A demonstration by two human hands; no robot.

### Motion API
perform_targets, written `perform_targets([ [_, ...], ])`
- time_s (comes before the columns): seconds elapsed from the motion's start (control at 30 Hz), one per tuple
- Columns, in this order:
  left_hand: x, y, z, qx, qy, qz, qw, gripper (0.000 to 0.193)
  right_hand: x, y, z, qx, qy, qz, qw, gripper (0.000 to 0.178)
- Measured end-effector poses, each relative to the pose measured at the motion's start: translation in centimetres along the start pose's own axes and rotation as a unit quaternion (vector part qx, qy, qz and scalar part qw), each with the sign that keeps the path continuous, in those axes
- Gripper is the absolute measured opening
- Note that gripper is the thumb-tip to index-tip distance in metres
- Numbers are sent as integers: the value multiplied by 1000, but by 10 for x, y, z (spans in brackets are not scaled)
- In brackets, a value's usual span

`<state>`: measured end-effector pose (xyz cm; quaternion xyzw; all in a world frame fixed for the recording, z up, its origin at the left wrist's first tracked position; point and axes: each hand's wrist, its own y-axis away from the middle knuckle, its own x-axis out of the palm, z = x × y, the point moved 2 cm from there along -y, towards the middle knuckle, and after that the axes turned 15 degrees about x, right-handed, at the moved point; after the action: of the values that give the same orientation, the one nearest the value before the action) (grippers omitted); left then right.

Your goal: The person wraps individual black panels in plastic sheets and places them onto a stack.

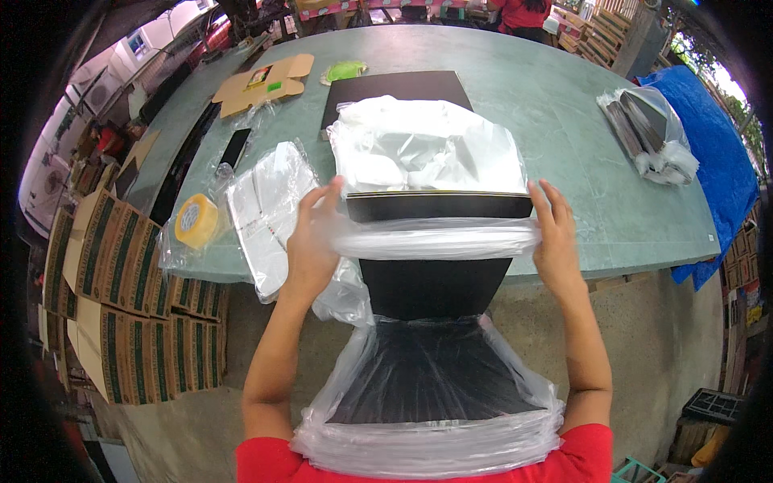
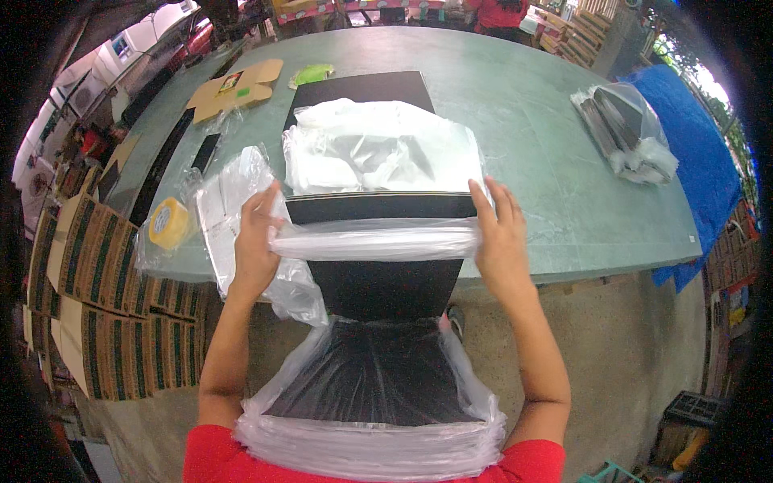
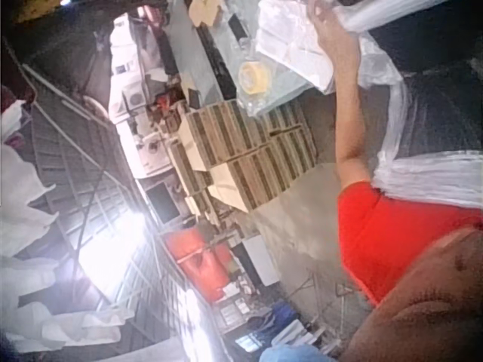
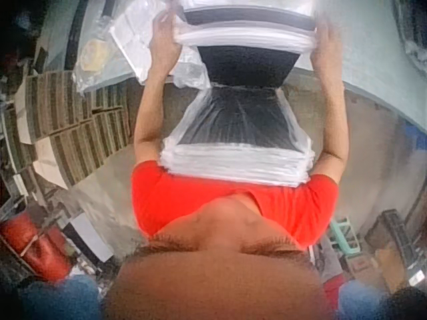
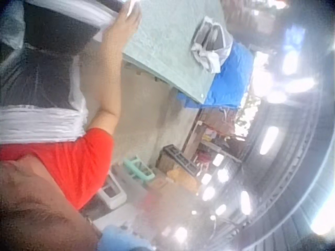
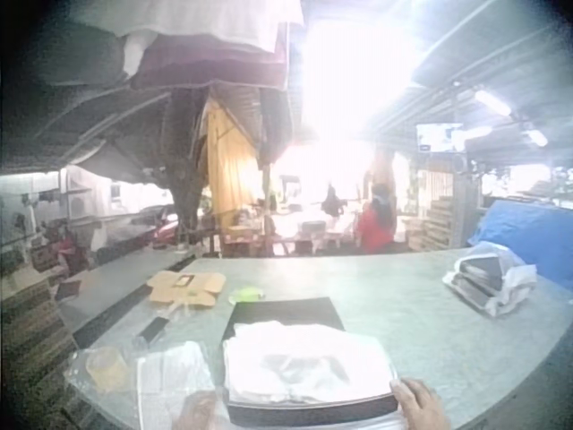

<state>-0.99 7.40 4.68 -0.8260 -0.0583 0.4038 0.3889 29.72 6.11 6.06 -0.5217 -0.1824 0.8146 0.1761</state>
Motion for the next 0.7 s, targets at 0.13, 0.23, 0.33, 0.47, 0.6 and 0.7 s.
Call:
perform_targets([
  [0.13, -9, 2, -14, 66, -114, 130, 983, 62, -20, 14, -2, -50, 72, -6, 996, 61],
  [0.23, -26, 9, -28, 83, -77, 133, 985, 51, -49, 31, -4, 17, -65, 58, 996, 43],
  [0.33, -41, 17, -26, 90, 62, 96, 989, 37, -57, 34, -27, 118, -331, 203, 914, 23],
  [0.47, -42, -4, -21, 0, 160, 61, 985, 23, -51, 33, -35, 179, -469, 263, 824, 13],
  [0.6, -36, 21, 28, -236, 489, 225, 809, 40, -29, 38, -48, 245, -574, 408, 666, 26],
  [0.7, -2, 82, 38, -317, 646, 260, 644, 46, 38, 81, -77, 276, -545, 525, 592, 34],
])
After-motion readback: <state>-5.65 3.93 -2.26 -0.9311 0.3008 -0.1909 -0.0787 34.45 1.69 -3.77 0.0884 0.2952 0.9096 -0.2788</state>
